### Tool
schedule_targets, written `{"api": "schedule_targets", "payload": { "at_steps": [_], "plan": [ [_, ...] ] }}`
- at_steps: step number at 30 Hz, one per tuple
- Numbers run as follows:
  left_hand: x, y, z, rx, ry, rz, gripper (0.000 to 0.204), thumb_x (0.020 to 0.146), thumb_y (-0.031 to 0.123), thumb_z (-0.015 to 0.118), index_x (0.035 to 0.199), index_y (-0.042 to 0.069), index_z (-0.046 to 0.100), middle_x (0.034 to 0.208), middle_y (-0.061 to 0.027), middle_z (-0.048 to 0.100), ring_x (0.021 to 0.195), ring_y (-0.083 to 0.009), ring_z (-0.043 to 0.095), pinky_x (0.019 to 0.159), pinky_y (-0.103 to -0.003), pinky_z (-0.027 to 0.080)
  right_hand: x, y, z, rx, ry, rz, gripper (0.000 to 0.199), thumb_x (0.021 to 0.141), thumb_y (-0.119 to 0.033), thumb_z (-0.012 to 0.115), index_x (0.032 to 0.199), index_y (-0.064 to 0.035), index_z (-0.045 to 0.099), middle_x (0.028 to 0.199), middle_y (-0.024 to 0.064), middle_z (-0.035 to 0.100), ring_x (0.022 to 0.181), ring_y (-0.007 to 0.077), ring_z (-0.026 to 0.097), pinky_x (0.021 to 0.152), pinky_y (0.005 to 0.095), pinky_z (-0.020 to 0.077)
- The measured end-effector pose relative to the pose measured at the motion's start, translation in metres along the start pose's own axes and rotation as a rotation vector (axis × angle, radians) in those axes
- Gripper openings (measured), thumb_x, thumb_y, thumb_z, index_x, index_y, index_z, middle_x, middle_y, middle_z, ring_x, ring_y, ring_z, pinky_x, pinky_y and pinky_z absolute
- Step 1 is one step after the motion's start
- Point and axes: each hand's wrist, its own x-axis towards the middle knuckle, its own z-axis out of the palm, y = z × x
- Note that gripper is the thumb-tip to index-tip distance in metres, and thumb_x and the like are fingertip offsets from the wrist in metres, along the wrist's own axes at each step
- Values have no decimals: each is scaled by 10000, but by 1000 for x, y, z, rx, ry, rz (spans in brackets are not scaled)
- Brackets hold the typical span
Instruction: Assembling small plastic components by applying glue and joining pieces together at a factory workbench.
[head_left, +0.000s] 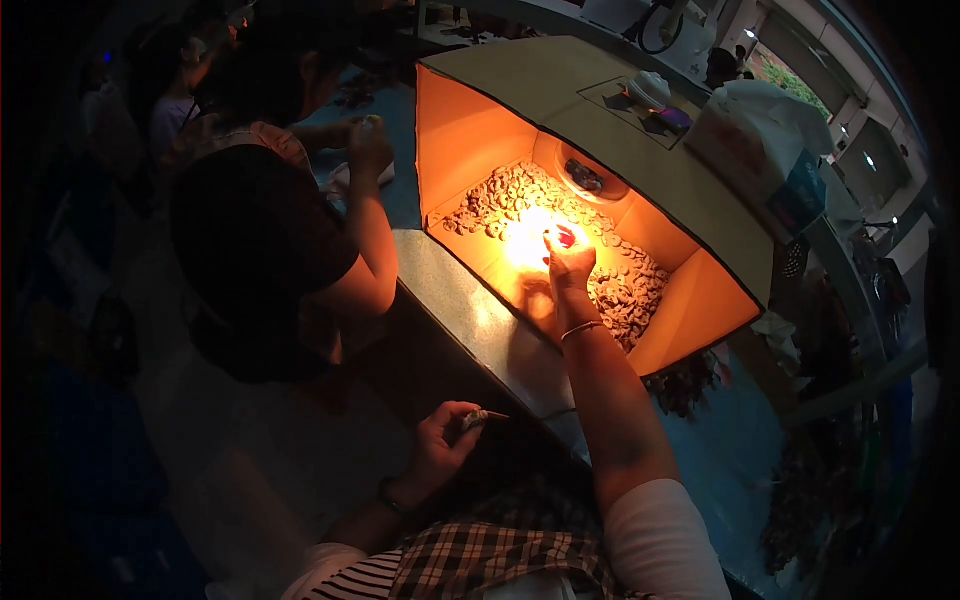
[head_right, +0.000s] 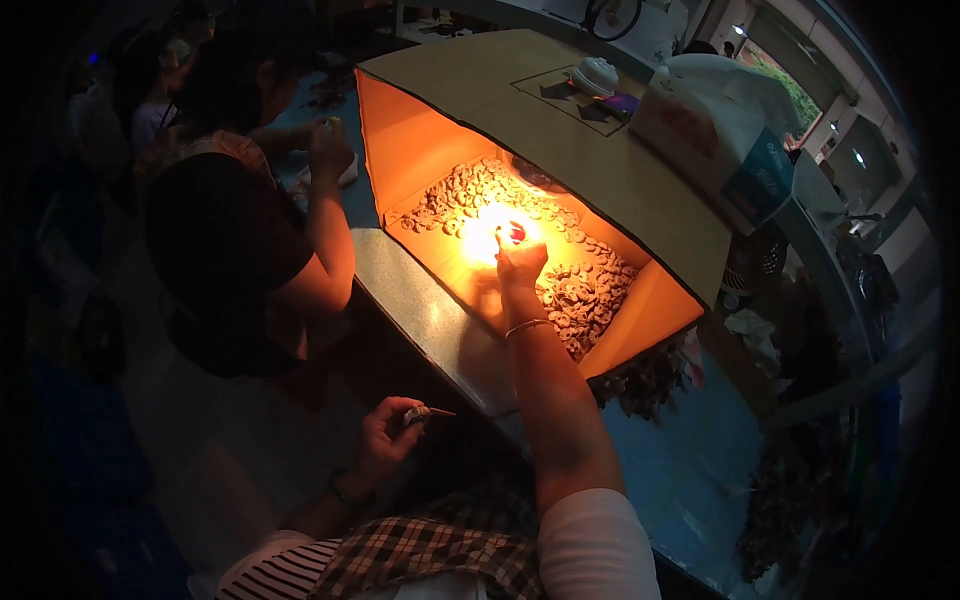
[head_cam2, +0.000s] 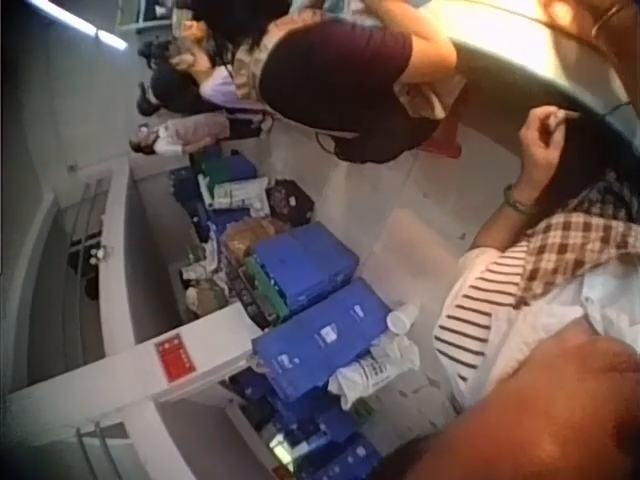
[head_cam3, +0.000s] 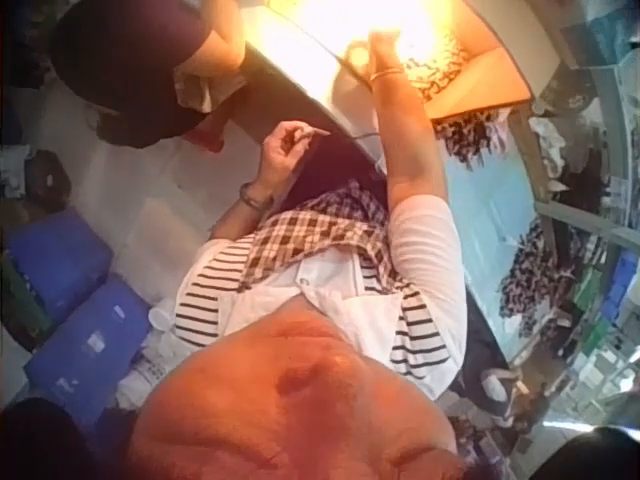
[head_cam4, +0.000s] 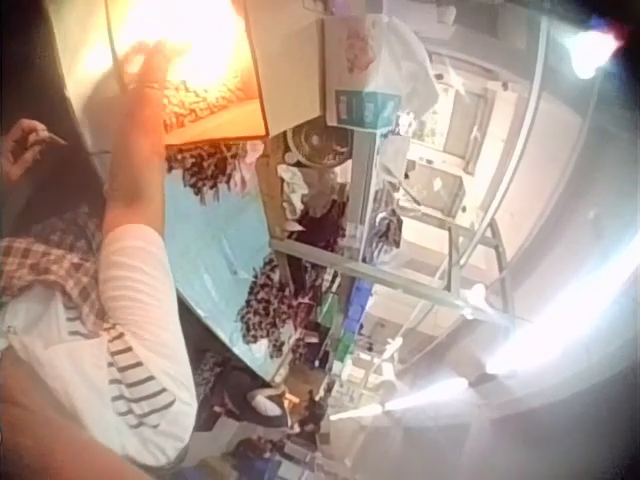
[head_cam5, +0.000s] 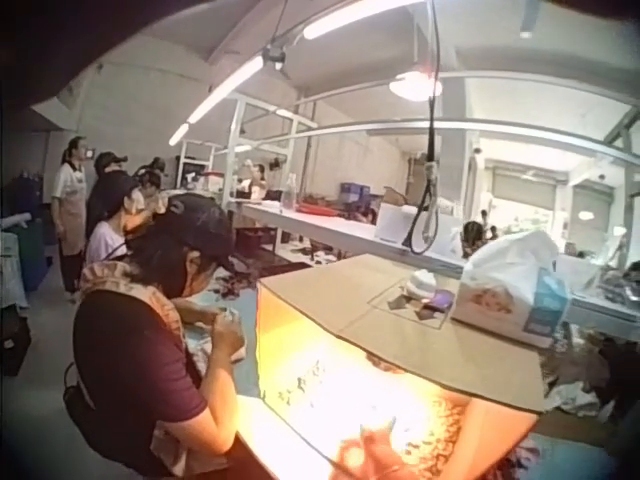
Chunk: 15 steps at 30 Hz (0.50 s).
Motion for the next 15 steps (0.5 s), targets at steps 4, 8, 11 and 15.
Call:
{"api": "schedule_targets", "payload": {
  "at_steps": [4, 8, 11, 15],
  "plan": [
    [-1, 0, 20, 65, -123, 27, 239, 865, -11, 604, 1097, 22, 555, 989, -44, 620, 844, -86, 591, 751, -233, 500, -113, -49, -59, 359, -435, 133, 175, 817, -28, 676, 990, -13, 665, 917, 78, 679, 765, 133, 648, 622, 254, 548],
    [-1, -4, 59, 16, -256, -14, 257, 859, -37, 599, 1106, 7, 541, 988, -44, 615, 863, -83, 592, 767, -234, 497, -186, -82, -178, 197, -429, 177, 154, 807, 10, 661, 958, -19, 654, 842, 56, 648, 742, 128, 647, 576, 239, 534],
    [-4, -4, 98, 4, -419, 22, 251, 858, -16, 620, 1098, 0, 548, 857, -43, 625, 792, -61, 601, 685, -214, 500, -217, -77, -252, 111, -288, 256, 173, 776, 74, 643, 921, -18, 656, 840, 60, 644, 671, 113, 602, 514, 237, 484],
    [-9, -8, 162, 123, -648, 48, 310, 849, -36, 621, 1131, -3, 498, 949, -64, 609, 856, -93, 610, 770, -239, 508, -252, -76, -309, 45, -136, 129, 176, 766, 79, 655, 915, -13, 650, 872, 54, 634, 732, 115, 594, 569, 233, 470]
  ]
}}
